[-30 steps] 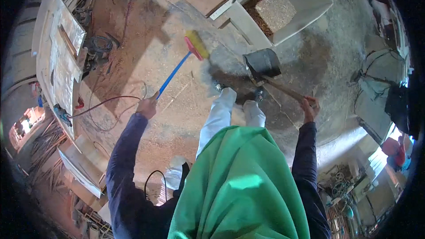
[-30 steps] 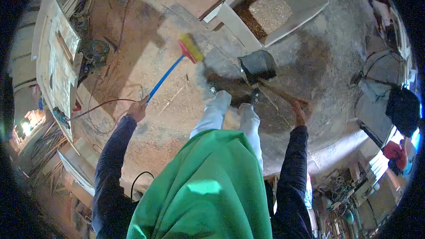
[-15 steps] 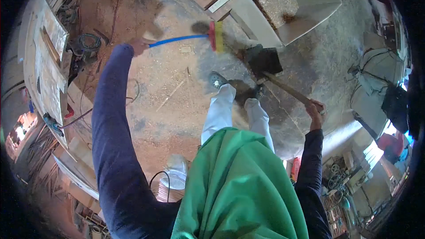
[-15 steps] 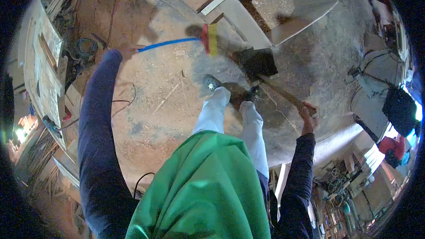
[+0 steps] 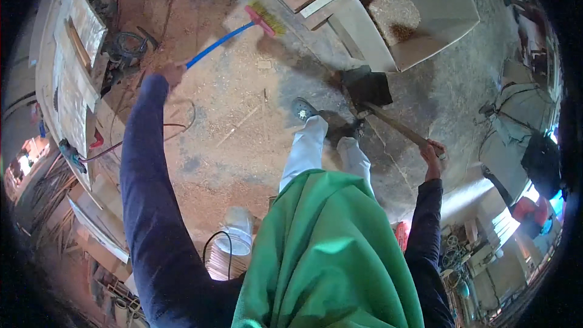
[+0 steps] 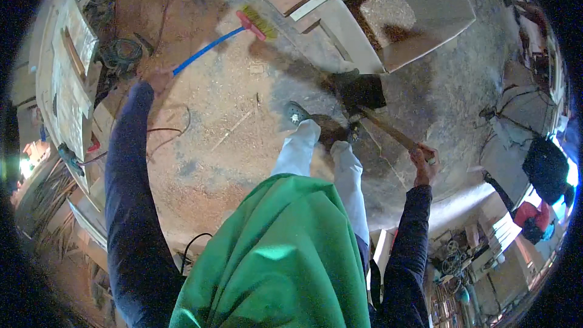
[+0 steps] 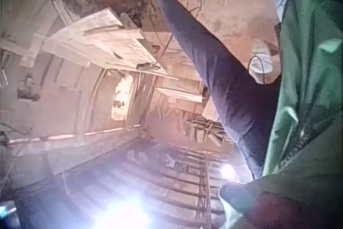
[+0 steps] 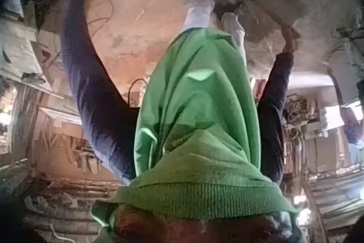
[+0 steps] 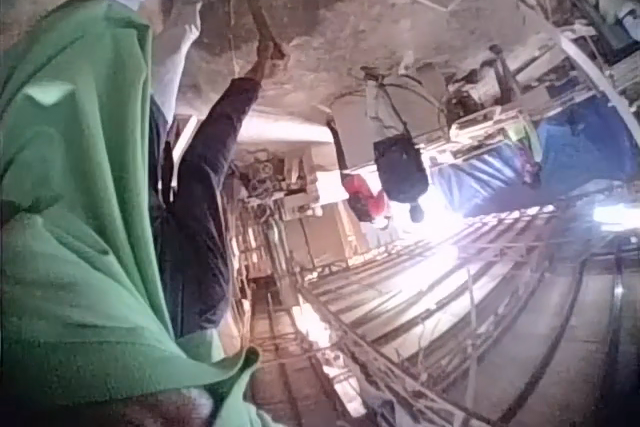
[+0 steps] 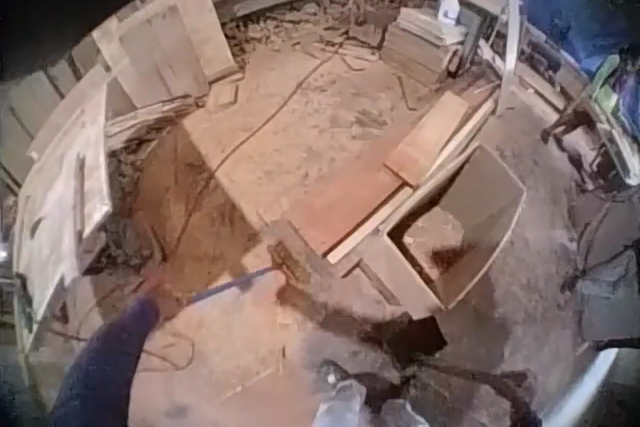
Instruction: Sweep sawdust and wood scraps into a dustpan and empty it into a bin.
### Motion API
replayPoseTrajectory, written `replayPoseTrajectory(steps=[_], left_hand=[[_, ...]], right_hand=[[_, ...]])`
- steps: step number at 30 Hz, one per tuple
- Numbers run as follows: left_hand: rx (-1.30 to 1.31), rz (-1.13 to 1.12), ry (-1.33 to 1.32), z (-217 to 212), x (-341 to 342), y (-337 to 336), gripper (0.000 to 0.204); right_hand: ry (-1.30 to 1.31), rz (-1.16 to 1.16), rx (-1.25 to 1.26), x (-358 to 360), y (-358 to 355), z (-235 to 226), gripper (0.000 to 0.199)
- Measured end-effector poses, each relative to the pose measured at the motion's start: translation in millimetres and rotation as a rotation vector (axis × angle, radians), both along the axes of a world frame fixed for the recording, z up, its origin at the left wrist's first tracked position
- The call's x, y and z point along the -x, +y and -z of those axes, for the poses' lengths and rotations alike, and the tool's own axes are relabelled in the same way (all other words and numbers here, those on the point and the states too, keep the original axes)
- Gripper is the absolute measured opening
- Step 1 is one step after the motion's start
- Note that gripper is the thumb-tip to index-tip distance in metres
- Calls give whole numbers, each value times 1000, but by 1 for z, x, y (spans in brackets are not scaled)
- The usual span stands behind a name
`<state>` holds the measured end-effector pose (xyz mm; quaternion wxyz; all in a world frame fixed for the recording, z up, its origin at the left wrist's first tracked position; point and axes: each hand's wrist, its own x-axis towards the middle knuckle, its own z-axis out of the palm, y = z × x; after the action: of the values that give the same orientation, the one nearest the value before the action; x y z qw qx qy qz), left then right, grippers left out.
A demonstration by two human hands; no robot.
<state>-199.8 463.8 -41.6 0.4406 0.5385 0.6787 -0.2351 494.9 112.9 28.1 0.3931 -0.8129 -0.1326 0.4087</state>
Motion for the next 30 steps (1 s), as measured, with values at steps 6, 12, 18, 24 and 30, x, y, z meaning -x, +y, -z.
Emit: replayPoseTrajectory(steps=[6, 12, 18, 24, 30], left_hand=[[-519, 410, -212, -52, 25, -119, 36], [-257, 302, -415, -83, 11, -138, 37], [-83, 485, -256, -4, -58, -34, 37], [-210, 608, -233, 72, 31, 51, 33], [19, 172, -217, 33, 2, 78, 30]], right_hand=[[-32, -26, -6, -28, -18, 19, 23], [3, 70, -59, -26, -3, 10, 25], [15, 72, -78, -30, -19, 20, 28], [29, 29, -46, -21, -17, 5, 29], [-9, -41, -1, 4, 15, -12, 30]])
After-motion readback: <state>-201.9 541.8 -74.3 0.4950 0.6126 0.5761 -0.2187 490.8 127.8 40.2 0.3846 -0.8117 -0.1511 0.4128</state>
